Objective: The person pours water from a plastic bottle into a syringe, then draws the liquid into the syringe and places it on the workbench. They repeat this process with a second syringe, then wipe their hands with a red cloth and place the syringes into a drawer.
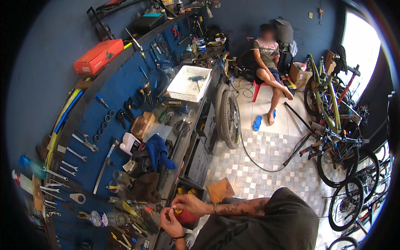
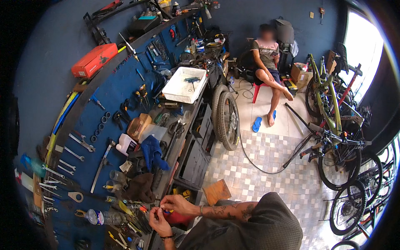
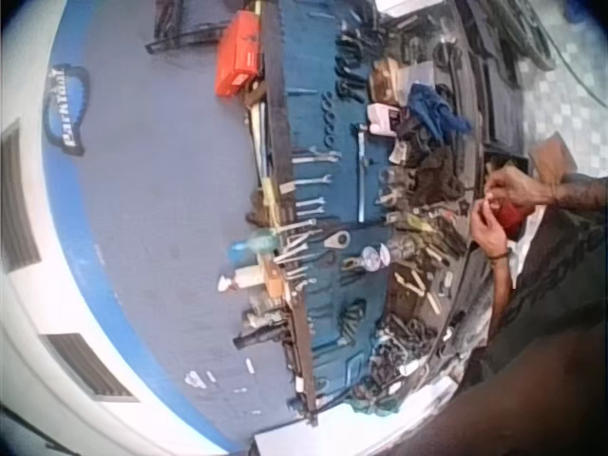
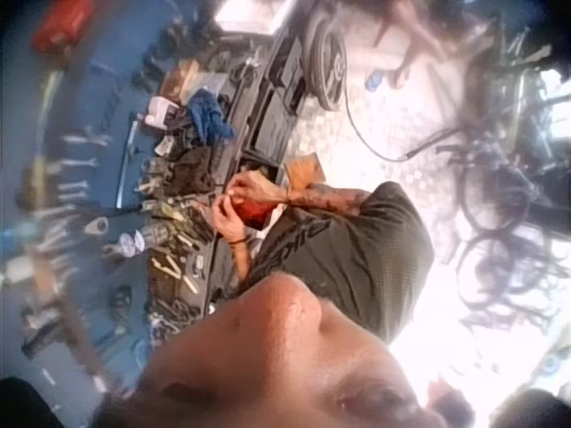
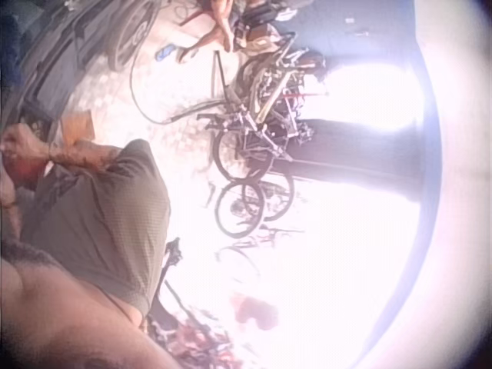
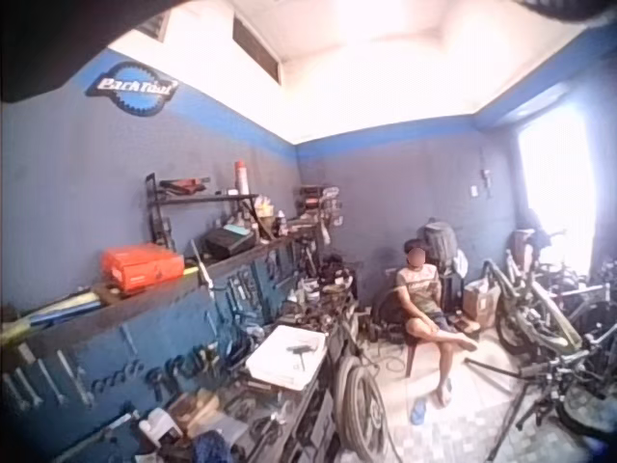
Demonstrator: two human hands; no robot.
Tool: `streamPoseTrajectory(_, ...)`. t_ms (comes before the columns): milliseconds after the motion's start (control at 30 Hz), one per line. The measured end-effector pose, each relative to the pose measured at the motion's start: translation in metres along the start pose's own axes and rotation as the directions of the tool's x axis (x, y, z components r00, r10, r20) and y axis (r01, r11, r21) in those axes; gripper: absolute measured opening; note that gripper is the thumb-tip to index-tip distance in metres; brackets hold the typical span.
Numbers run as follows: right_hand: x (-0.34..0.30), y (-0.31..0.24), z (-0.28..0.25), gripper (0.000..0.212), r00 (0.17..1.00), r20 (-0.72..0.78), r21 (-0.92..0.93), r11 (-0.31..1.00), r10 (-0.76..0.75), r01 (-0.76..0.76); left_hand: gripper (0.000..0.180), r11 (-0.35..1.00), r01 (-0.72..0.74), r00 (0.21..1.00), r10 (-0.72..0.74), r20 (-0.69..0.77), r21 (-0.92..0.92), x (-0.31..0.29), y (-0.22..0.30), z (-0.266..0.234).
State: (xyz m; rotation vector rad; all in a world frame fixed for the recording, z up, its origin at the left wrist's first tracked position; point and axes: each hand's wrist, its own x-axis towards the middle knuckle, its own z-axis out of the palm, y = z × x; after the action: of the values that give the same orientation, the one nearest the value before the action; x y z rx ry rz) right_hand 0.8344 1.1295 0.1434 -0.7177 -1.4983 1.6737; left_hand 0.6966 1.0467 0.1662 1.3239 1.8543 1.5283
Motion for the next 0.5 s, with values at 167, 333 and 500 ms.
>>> streamPoseTrajectory(167, 0.005, -0.036, 0.000, 0.023, 0.995, 0.018, -0.111, 0.989, -0.095, 0.097, 0.013, 0.953, 0.165, 0.986, -0.163, 0.029, -0.254, 0.007, -0.001, -0.014)
streamPoseTrajectory(333, 0.015, -0.055, 0.012, 0.024, 0.990, 0.013, -0.146, 0.979, -0.142, 0.142, 0.009, 0.988, -0.040, 0.989, 0.018, -0.145, -0.147, 0.007, 0.004, -0.014)
streamPoseTrajectory(500, 0.033, -0.063, 0.013, 0.024, 0.953, 0.083, -0.269, 0.915, -0.290, 0.301, 0.007, 0.950, -0.251, 0.950, 0.278, -0.140, 0.185, 0.018, 0.041, -0.025)
